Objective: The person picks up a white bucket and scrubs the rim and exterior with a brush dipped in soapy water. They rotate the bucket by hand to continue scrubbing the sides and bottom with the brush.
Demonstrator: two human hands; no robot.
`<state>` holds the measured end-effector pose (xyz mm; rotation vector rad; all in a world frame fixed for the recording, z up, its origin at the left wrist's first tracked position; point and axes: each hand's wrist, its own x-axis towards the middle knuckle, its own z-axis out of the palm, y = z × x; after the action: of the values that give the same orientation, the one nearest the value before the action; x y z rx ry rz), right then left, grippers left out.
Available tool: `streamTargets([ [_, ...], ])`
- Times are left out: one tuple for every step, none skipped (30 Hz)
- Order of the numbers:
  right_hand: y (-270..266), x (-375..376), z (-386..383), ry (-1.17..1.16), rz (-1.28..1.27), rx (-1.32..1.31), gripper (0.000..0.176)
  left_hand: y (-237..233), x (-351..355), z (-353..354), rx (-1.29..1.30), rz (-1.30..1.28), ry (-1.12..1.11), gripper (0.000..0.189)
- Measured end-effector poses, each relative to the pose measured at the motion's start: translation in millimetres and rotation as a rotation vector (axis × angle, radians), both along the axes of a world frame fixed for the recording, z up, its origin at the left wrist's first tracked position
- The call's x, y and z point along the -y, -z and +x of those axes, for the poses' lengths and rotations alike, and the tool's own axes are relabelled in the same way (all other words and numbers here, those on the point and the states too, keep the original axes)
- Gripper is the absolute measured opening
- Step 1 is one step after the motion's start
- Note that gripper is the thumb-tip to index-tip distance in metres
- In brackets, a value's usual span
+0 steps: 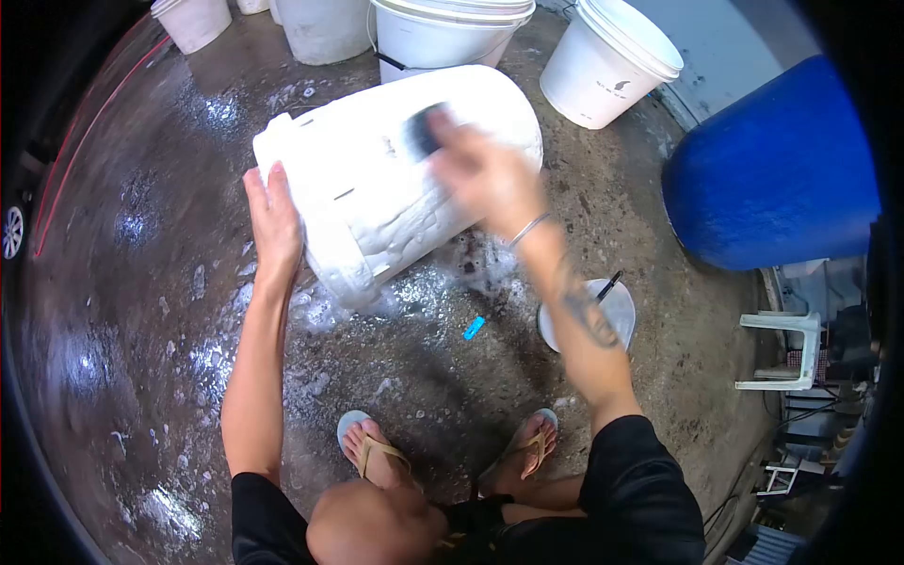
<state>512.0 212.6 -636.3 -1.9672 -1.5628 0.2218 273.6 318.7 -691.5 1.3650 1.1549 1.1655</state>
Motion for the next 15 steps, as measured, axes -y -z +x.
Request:
streamTargets([
  [9, 2, -31, -0.305, 0.28, 0.101, 0.046, 0, -1, 0, -0.015, 0.015, -0.005, 0.052],
  [8, 0, -24, -0.295, 0.279, 0.102, 0.046, 0, 0, 1, 0.054, -0.004, -0.019, 0.049],
  [4, -3, -13, -0.218, 0.169, 0.088, 0.047, 1, 4, 3, 0.049, -0.012, -0.008, 0.049],
  [-2, -9, 1, -0.147, 0.057, 0.072, 0.049, -5, 11, 4, 0.005, -0.006, -0.004, 0.048],
  [-14, -21, 17, -0.09, -0.046, 0.061, 0.051, -10, 13, 2, -0.034, 0.009, -0.014, 0.047],
  [-41, -34, 47, 0.171, -0.34, 0.135, 0.049, 6, 6, 0, -0.031, 0.084, -0.024, 0.047],
  [-19, -50, 106, 0.224, -0.186, 0.154, 0.054, 9, 9, -2, -0.035, 0.082, -0.025, 0.047],
  [-10, -69, 149, 0.244, -0.198, 0.261, 0.056, 9, 10, -2, -0.049, 0.082, -0.024, 0.051],
  [-9, -77, 172, 0.269, -0.213, 0.369, 0.058, 8, 12, 0, -0.062, 0.079, -0.018, 0.055],
  [-16, -76, 159, 0.159, -0.228, 0.343, 0.055, 6, 14, 2, -0.057, 0.084, -0.012, 0.055],
  [-27, -77, 127, 0.046, -0.239, 0.322, 0.052, 3, 13, 4, -0.06, 0.07, -0.039, 0.06],
  [-30, -72, 77, -0.006, -0.198, 0.307, 0.043, 2, 15, 6, -0.064, 0.049, -0.063, 0.065],
  [-37, -64, 30, -0.177, -0.228, 0.303, 0.042, 2, 17, 7, -0.072, 0.029, -0.086, 0.07],
  [-38, -51, -2, -0.443, -0.118, 0.165, 0.049, 2, 19, 5, -0.075, 0.021, -0.085, 0.063],
  [-44, -53, -3, -0.441, -0.114, 0.163, 0.049, 4, 20, 4, -0.078, 0.025, -0.083, 0.063],
])
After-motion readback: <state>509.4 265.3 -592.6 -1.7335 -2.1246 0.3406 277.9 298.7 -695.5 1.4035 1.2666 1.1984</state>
